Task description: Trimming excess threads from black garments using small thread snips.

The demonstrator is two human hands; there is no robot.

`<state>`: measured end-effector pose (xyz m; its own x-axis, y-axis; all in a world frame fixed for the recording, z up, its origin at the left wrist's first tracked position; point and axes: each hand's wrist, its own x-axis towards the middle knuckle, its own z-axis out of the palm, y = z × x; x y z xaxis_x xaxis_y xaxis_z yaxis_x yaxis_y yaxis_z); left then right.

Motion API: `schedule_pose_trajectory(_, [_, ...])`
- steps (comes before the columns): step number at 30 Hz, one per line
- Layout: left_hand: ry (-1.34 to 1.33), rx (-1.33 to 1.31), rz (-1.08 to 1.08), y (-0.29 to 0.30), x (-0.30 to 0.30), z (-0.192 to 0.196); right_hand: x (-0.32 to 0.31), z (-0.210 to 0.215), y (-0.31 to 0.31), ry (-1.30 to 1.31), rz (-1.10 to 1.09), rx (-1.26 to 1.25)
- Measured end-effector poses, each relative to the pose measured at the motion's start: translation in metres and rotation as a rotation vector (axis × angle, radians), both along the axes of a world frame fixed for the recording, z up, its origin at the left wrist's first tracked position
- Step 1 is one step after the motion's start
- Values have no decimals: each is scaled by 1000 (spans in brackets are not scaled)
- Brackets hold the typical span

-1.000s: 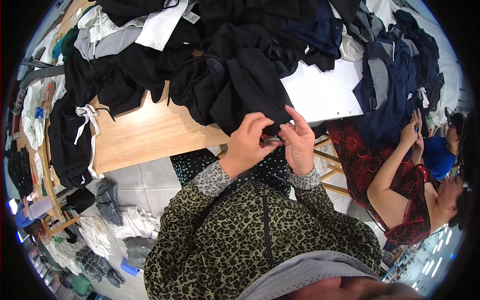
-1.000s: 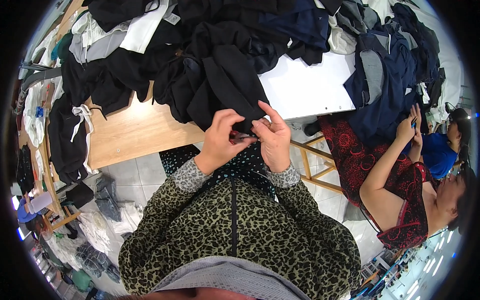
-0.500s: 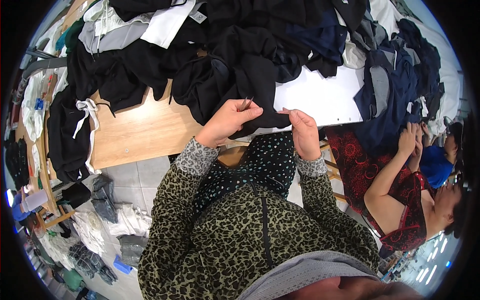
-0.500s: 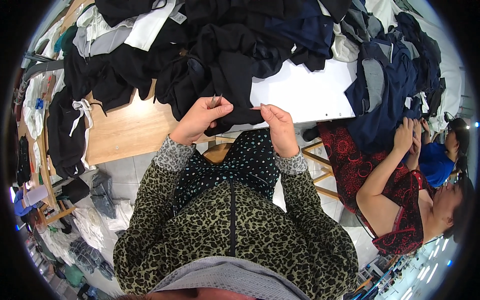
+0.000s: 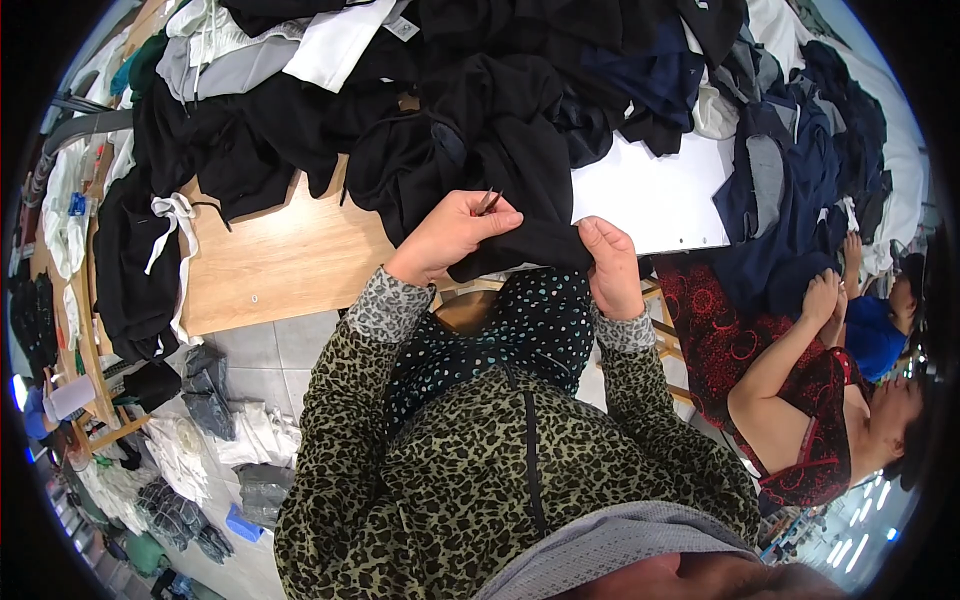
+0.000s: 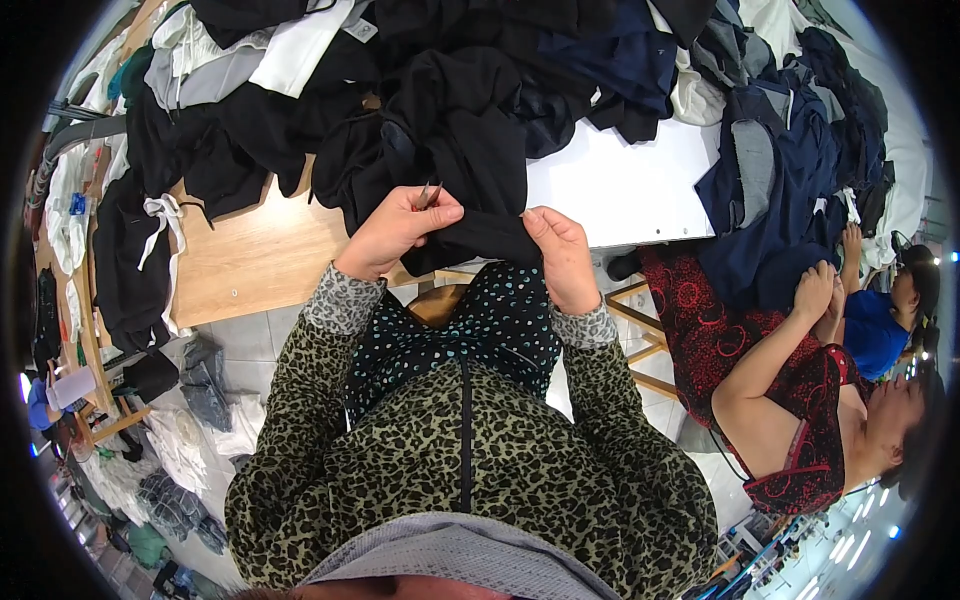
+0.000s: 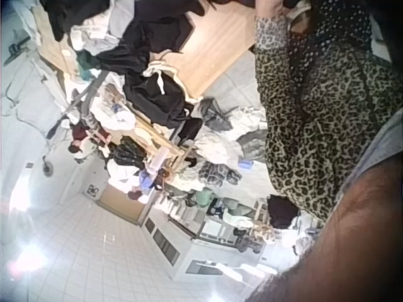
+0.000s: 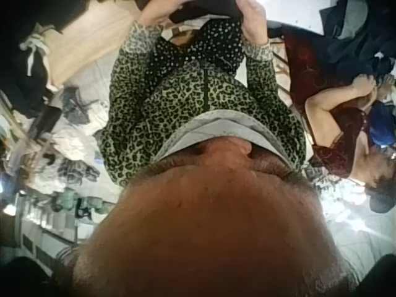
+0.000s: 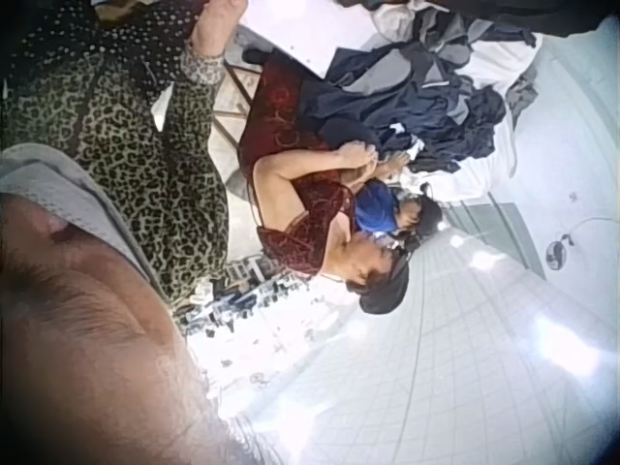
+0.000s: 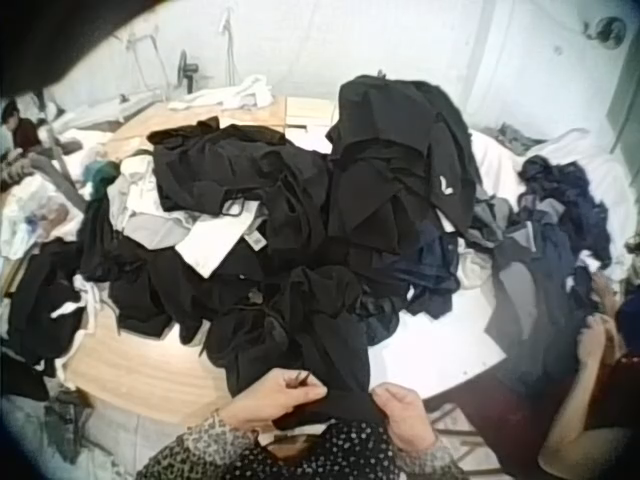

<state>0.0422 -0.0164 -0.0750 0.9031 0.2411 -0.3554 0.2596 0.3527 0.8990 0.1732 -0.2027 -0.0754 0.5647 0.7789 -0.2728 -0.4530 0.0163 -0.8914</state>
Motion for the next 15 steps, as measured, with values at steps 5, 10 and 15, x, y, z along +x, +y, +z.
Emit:
schedule_pose_trajectory(5, [-140, 240, -182, 9, 6, 7, 2, 16, 10, -996, 164, -96])
schedule_pose_trajectory(10, [-239, 322, -433, 19, 17, 43, -13, 39, 21, -270, 319, -33])
schedule_pose_trajectory(15, [-211, 494, -582, 49, 11, 40, -18, 48, 18, -152, 416, 19])
